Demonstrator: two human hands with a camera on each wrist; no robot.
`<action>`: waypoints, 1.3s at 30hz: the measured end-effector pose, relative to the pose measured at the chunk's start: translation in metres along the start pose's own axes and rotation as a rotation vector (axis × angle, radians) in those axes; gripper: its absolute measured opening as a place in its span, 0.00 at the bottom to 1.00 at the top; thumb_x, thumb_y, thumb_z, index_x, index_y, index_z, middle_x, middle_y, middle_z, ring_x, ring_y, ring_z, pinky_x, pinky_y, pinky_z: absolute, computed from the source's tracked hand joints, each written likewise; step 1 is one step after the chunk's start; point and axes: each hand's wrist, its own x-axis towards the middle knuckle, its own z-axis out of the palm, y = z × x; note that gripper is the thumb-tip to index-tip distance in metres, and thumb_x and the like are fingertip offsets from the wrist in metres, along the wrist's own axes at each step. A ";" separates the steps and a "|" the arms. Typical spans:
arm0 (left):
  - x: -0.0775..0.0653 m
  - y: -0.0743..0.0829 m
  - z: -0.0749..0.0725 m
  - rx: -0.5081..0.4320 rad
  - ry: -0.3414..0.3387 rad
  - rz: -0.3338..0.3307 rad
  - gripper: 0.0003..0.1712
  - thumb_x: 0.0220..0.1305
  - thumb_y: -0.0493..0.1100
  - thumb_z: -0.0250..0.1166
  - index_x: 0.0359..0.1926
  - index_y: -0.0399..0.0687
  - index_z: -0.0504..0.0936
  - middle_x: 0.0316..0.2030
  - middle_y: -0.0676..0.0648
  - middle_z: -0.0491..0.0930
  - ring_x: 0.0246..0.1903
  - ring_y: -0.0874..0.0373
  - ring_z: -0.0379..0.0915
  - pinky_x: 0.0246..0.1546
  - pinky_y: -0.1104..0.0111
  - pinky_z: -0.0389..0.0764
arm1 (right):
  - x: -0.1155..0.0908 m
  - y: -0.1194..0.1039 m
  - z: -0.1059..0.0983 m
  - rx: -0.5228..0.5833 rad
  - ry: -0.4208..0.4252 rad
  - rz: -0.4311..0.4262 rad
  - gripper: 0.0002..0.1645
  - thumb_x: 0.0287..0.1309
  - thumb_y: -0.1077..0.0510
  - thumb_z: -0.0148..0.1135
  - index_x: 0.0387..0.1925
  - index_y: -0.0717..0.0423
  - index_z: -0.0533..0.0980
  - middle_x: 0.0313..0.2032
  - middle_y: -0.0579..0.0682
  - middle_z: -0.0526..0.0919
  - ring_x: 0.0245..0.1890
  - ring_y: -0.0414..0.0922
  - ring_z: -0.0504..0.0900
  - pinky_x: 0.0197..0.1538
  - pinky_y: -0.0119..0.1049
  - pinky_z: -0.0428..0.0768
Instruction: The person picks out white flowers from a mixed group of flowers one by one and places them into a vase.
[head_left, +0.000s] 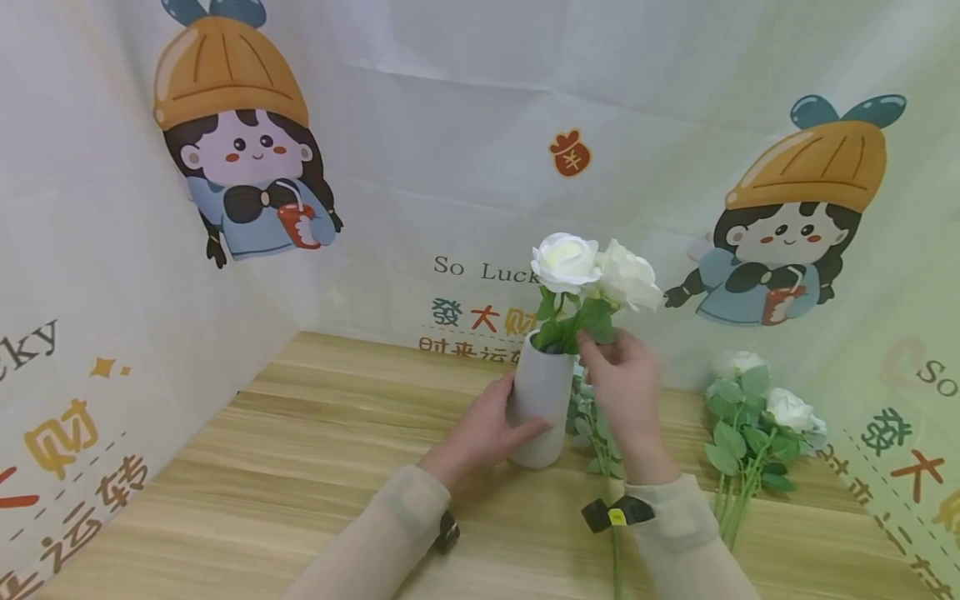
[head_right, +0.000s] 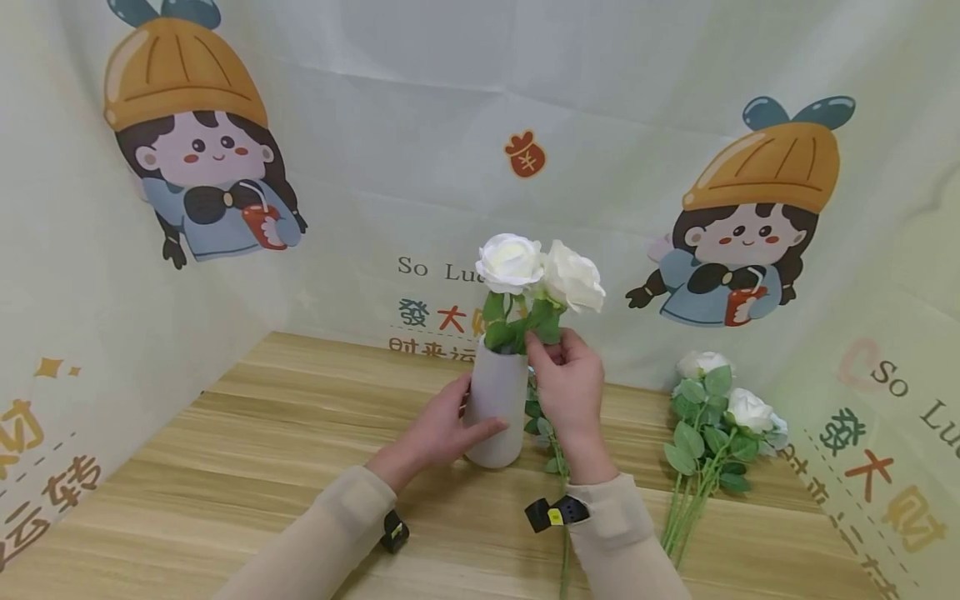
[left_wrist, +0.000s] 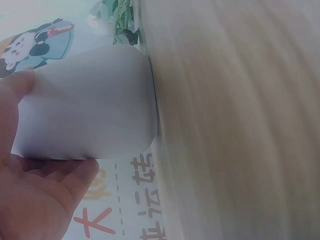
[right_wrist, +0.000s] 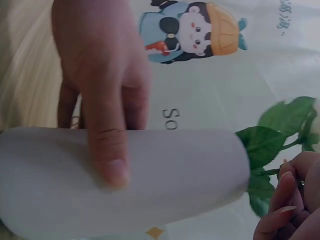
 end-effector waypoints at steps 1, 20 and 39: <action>0.000 0.000 0.000 0.001 0.000 0.001 0.50 0.73 0.58 0.74 0.82 0.39 0.62 0.74 0.34 0.74 0.73 0.38 0.74 0.76 0.42 0.77 | 0.000 0.002 0.002 -0.012 -0.013 0.003 0.12 0.73 0.55 0.69 0.39 0.62 0.83 0.21 0.43 0.87 0.20 0.38 0.80 0.24 0.27 0.79; 0.000 -0.001 0.002 -0.004 0.014 0.021 0.51 0.72 0.59 0.75 0.82 0.38 0.63 0.74 0.33 0.75 0.72 0.37 0.75 0.76 0.42 0.78 | 0.005 0.015 0.003 -0.075 -0.006 0.032 0.19 0.76 0.51 0.67 0.30 0.57 0.75 0.19 0.40 0.83 0.18 0.38 0.77 0.22 0.29 0.76; 0.000 0.001 -0.001 0.010 0.010 0.017 0.52 0.72 0.59 0.74 0.83 0.38 0.62 0.75 0.32 0.72 0.74 0.36 0.73 0.77 0.41 0.76 | 0.004 0.013 -0.001 -0.084 -0.085 0.099 0.18 0.70 0.57 0.61 0.55 0.65 0.80 0.42 0.67 0.90 0.25 0.43 0.84 0.32 0.31 0.83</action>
